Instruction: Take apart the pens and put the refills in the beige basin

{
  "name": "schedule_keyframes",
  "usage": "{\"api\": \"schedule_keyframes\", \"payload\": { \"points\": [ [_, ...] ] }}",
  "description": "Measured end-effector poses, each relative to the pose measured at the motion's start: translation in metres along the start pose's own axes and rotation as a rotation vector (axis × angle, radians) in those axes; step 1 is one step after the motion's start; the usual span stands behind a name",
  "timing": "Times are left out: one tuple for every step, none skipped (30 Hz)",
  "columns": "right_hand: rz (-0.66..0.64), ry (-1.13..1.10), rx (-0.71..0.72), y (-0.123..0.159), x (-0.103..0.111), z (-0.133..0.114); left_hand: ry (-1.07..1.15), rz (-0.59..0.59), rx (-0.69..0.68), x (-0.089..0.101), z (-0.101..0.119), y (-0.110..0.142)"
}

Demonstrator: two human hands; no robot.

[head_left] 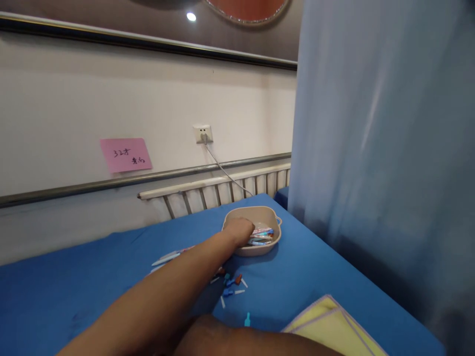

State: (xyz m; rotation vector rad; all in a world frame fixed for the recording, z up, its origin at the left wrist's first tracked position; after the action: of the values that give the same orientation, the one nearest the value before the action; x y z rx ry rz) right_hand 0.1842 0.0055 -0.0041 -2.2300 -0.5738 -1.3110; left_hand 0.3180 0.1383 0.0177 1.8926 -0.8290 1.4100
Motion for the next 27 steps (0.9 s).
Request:
{"api": "schedule_keyframes", "payload": {
  "points": [
    [-0.007, 0.006, 0.015, -0.001, -0.003, 0.002, 0.010, 0.000, 0.002, 0.000, 0.000, -0.001],
    [-0.013, 0.008, 0.040, -0.002, -0.006, 0.004, 0.025, 0.004, 0.005, 0.000, -0.001, 0.000],
    [-0.020, 0.008, 0.069, -0.002, -0.010, 0.005, 0.045, 0.011, 0.010, 0.001, -0.002, 0.000],
    [-0.015, 0.007, 0.097, -0.001, -0.012, 0.007, 0.071, 0.023, 0.017, 0.003, -0.004, 0.003],
    [-0.003, 0.009, 0.116, 0.000, -0.014, 0.008, 0.102, 0.042, 0.027, 0.006, -0.008, 0.007],
    [0.013, 0.013, 0.122, 0.001, -0.015, 0.009, 0.137, 0.065, 0.039, 0.009, -0.013, 0.013],
    [0.031, 0.015, 0.126, 0.003, -0.016, 0.009, 0.177, 0.098, 0.055, 0.012, -0.019, 0.022],
    [0.046, 0.013, 0.120, 0.005, -0.016, 0.010, 0.220, 0.138, 0.074, 0.015, -0.027, 0.034],
    [0.071, 0.003, 0.109, 0.007, -0.016, 0.011, 0.265, 0.183, 0.094, 0.016, -0.036, 0.049],
    [0.111, -0.011, 0.097, 0.008, -0.015, 0.012, 0.311, 0.229, 0.115, 0.015, -0.046, 0.069],
    [0.145, -0.026, 0.072, 0.010, -0.014, 0.014, 0.355, 0.278, 0.146, 0.011, -0.056, 0.091],
    [0.189, -0.039, 0.020, 0.011, -0.013, 0.017, 0.397, 0.324, 0.186, 0.004, -0.067, 0.116],
    [0.221, -0.039, -0.023, 0.012, -0.013, 0.021, 0.433, 0.371, 0.241, -0.006, -0.078, 0.143],
    [0.242, -0.035, -0.057, 0.012, -0.012, 0.026, 0.464, 0.415, 0.303, -0.019, -0.089, 0.171],
    [0.262, -0.028, -0.091, 0.012, -0.012, 0.030, 0.490, 0.452, 0.366, -0.033, -0.099, 0.198],
    [0.280, -0.020, -0.124, 0.012, -0.012, 0.035, 0.512, 0.478, 0.423, -0.049, -0.108, 0.224],
    [0.294, -0.013, -0.151, 0.012, -0.011, 0.040, 0.531, 0.499, 0.474, -0.064, -0.116, 0.247],
    [0.308, -0.006, -0.180, 0.013, -0.011, 0.045, 0.547, 0.511, 0.513, -0.077, -0.122, 0.266],
    [0.321, 0.002, -0.204, 0.014, -0.010, 0.050, 0.564, 0.510, 0.534, -0.089, -0.127, 0.280],
    [0.335, 0.009, -0.227, 0.015, -0.009, 0.054, 0.577, 0.515, 0.551, -0.097, -0.130, 0.290],
    [0.346, 0.015, -0.244, 0.016, -0.008, 0.057, 0.588, 0.519, 0.559, -0.103, -0.132, 0.296],
    [0.357, 0.022, -0.259, 0.017, -0.007, 0.060, 0.599, 0.516, 0.552, -0.105, -0.132, 0.298],
    [0.364, 0.028, -0.273, 0.019, -0.007, 0.062, 0.609, 0.507, 0.531, -0.105, -0.131, 0.297],
    [0.368, 0.035, -0.283, 0.020, -0.006, 0.064, 0.618, 0.491, 0.495, -0.104, -0.128, 0.294],
    [0.368, 0.042, -0.287, 0.021, -0.006, 0.065, 0.627, 0.477, 0.450, -0.101, -0.124, 0.290],
    [0.363, 0.049, -0.285, 0.021, -0.006, 0.066, 0.636, 0.460, 0.393, -0.099, -0.119, 0.286],
    [0.353, 0.056, -0.278, 0.021, -0.007, 0.066, 0.645, 0.434, 0.320, -0.096, -0.114, 0.282]
  ]
}}
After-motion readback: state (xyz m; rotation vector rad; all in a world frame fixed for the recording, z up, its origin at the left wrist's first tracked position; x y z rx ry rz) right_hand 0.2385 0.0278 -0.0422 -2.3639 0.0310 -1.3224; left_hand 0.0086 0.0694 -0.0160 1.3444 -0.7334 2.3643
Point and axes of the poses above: each hand's wrist, its own y-axis away from the middle knuckle, its own x-axis out of the back of the hand, z = x × y, the point moved 3 cm from there along -y, towards the middle knuckle, and after that the axes turned 12 degrees about x, right-handed, at the moved point
